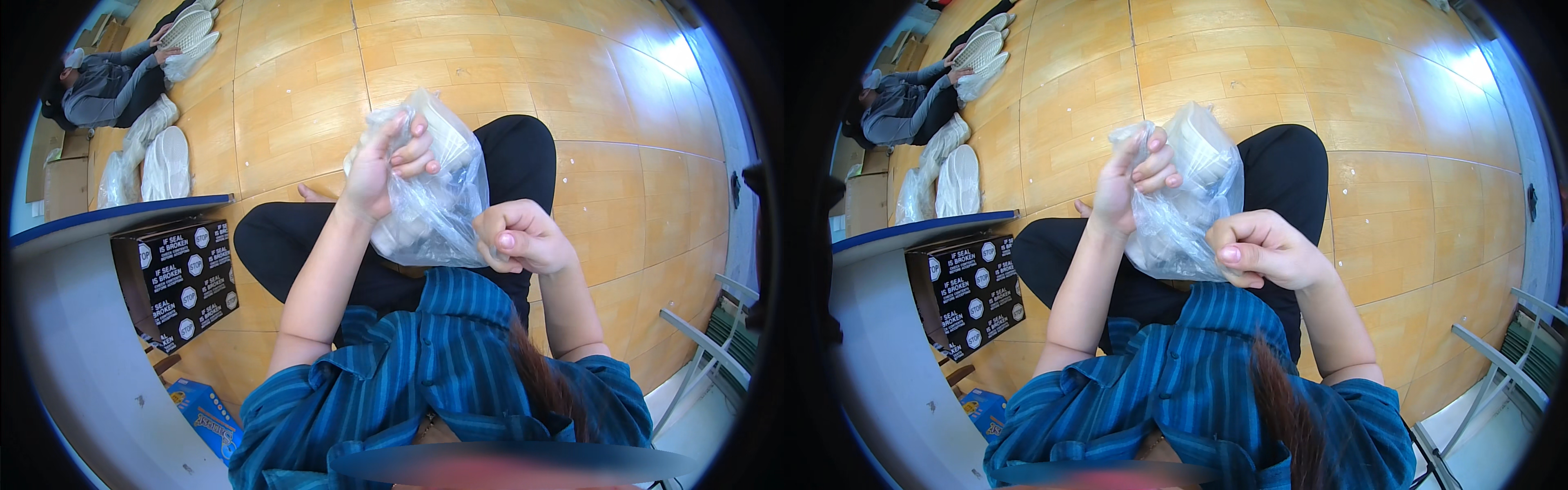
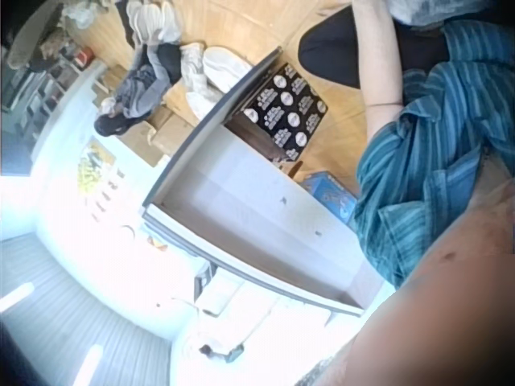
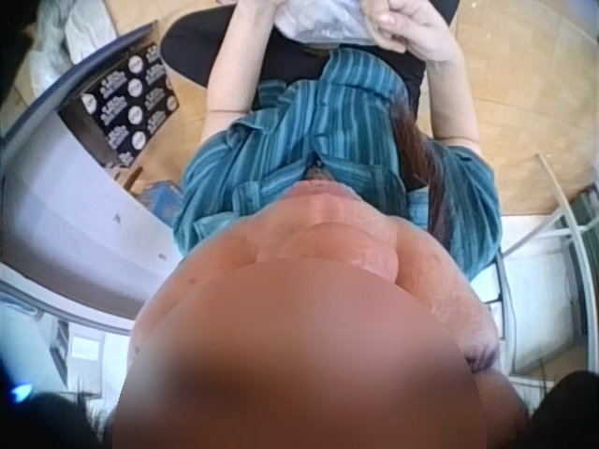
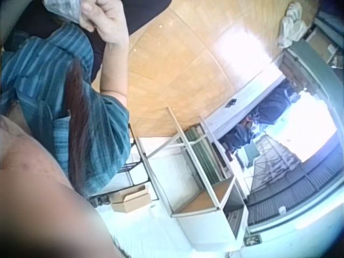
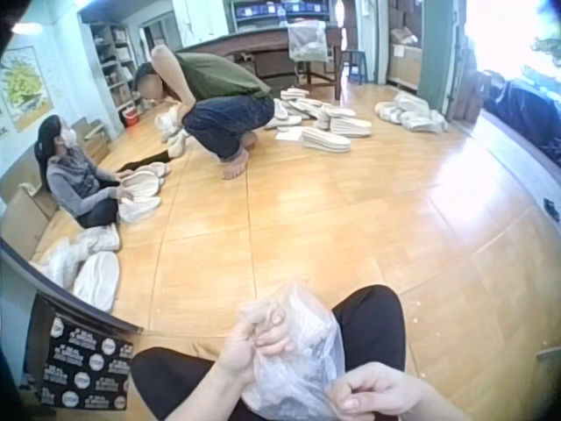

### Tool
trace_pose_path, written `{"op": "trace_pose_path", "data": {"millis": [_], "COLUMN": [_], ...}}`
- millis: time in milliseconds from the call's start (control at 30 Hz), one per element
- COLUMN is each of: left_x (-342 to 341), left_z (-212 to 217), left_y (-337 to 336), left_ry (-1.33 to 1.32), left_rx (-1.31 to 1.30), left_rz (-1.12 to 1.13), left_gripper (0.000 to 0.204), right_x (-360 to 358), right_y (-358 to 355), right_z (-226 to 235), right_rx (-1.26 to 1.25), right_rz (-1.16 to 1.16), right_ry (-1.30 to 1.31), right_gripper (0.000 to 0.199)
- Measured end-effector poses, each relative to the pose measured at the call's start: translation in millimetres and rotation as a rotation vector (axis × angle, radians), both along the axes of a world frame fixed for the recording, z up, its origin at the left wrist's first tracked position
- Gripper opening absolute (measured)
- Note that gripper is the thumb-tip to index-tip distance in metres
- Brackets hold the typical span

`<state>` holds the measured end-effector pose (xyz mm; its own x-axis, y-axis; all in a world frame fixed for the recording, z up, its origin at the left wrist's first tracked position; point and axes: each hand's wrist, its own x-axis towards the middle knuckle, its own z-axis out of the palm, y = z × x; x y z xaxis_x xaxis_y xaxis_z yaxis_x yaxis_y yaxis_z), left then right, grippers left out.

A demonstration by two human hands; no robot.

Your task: The person sits on the floor and packs white shoe insoles into clear plastic bags. They handle the insoles one by one, placing them into the bags and then tying the bags shut. Other people are visible in the background performing similar tasks.

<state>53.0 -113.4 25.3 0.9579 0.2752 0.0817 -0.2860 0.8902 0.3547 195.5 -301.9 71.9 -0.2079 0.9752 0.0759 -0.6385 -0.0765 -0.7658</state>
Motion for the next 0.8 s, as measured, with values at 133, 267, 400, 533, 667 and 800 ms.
{"op": "trace_pose_path", "data": {"millis": [133,267,400,533,667,800], "left_x": [-5.3,-4.0,8.3,9.6,6.5,8.8], "left_z": [19.4,41.3,46.3,52.3,56.9,51.6], "left_y": [-0.2,-12.4,-23.5,-12.1,-5.2,-4.7], "left_ry": [0.17,0.246,0.111,0.459,0.682,0.699], "left_rx": [0.36,1.28,1.627,1.24,0.985,0.773], "left_rz": [-0.053,-0.237,0.017,-0.317,-0.374,-0.293], "left_gripper": [0.053,0.055,0.042,0.033,0.044,0.039], "right_x": [7.5,3.0,-1.5,14.0,25.6,16.8], "right_y": [7.2,29.2,52.6,57.6,37.0,19.9], "right_z": [16.7,27.5,31.5,25.6,11.5,2.8], "right_rx": [-0.011,0.37,0.556,0.275,-0.058,-0.39], "right_rz": [-0.106,-0.508,-0.523,-0.511,-0.502,-0.58], "right_ry": [-0.188,-1.006,-1.267,-1.136,-1.049,-0.545], "right_gripper": [0.029,0.022,0.021,0.017,0.014,0.015]}}
